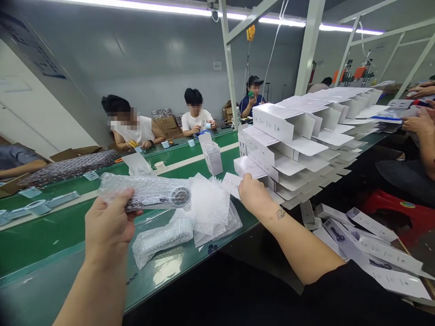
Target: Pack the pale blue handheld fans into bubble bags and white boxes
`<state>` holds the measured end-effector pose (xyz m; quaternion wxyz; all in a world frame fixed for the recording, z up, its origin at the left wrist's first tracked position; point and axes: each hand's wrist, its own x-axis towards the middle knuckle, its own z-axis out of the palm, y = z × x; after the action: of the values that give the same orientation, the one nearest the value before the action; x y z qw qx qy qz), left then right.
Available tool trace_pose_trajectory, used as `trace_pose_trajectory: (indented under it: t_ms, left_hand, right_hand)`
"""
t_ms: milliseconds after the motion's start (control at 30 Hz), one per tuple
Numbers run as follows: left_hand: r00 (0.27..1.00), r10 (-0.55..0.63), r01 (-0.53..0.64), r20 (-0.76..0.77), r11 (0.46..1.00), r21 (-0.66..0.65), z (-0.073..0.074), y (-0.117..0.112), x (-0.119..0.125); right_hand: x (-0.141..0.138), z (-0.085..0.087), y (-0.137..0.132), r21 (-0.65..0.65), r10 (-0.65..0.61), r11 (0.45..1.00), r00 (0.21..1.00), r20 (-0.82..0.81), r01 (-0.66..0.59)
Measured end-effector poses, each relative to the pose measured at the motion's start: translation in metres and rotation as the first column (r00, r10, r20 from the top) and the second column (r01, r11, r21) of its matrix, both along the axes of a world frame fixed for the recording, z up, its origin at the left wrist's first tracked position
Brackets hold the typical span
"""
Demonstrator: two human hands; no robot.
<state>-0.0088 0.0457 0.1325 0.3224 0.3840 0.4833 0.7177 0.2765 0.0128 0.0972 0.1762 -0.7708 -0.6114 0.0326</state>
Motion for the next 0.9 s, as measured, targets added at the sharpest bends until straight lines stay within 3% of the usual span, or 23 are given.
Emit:
trace_pose_trajectory:
  t_ms: [133, 200, 267, 333, 400, 467, 533, 633, 700, 767, 833, 900]
  left_hand:
    - [0.995, -0.047, 0.042, -0.086, 0.997, -0.065, -0.017, -0.002, -0.004]
    - [0.991, -0.019, 0.007, -0.132, 0.996, -0.088, -0.02, -0.004, -0.011]
    - [0.99, 0.099, -0.104, -0.101, 0.993, -0.052, -0.015, -0.008, -0.027]
    - [0.966, 0.258, -0.258, 0.015, 0.966, 0.026, -0.001, -0.014, -0.052]
    - [0.9, 0.408, -0.425, 0.151, 0.9, 0.098, 0.017, -0.023, -0.082]
    - [0.837, 0.489, -0.534, 0.247, 0.829, 0.167, 0.035, -0.033, -0.11]
    - [0.827, 0.486, -0.551, 0.283, 0.799, 0.241, 0.048, -0.04, -0.13]
    - [0.871, 0.435, -0.488, 0.229, 0.819, 0.301, 0.056, -0.039, -0.145]
    - [0.887, 0.438, -0.461, 0.146, 0.838, 0.293, 0.054, -0.03, -0.154]
    - [0.893, 0.451, -0.433, -0.011, 0.865, 0.254, 0.049, -0.02, -0.167]
    - [0.865, 0.436, -0.404, -0.247, 0.899, 0.171, 0.045, -0.013, -0.188]
    - [0.776, 0.366, -0.389, -0.514, 0.919, 0.067, 0.046, -0.011, -0.208]
  right_hand:
    - [-0.011, 0.05, -0.009, 0.095, 0.014, 0.995, 0.988, 0.154, -0.029]
    - [-0.022, 0.076, -0.009, 0.171, 0.078, 0.977, 0.964, 0.253, -0.124]
    - [-0.036, 0.1, 0.0, 0.223, 0.2, 0.93, 0.91, 0.362, -0.293]
    - [-0.057, 0.118, 0.021, 0.224, 0.393, 0.799, 0.767, 0.507, -0.558]
    - [-0.086, 0.125, 0.054, 0.175, 0.548, 0.558, 0.519, 0.656, -0.811]
    - [-0.123, 0.122, 0.091, 0.111, 0.595, 0.314, 0.286, 0.751, -0.943]
    - [-0.167, 0.11, 0.125, 0.015, 0.626, 0.143, 0.102, 0.773, -0.99]
    - [-0.232, 0.086, 0.158, -0.158, 0.688, -0.093, -0.178, 0.704, -0.983]
    - [-0.268, 0.069, 0.168, -0.207, 0.702, -0.24, -0.317, 0.637, -0.948]
    - [-0.292, 0.053, 0.173, -0.206, 0.703, -0.332, -0.387, 0.597, -0.92]
    - [-0.307, 0.038, 0.176, -0.18, 0.704, -0.371, -0.402, 0.585, -0.911]
    - [-0.314, 0.024, 0.179, -0.073, 0.762, -0.386, -0.362, 0.538, -0.92]
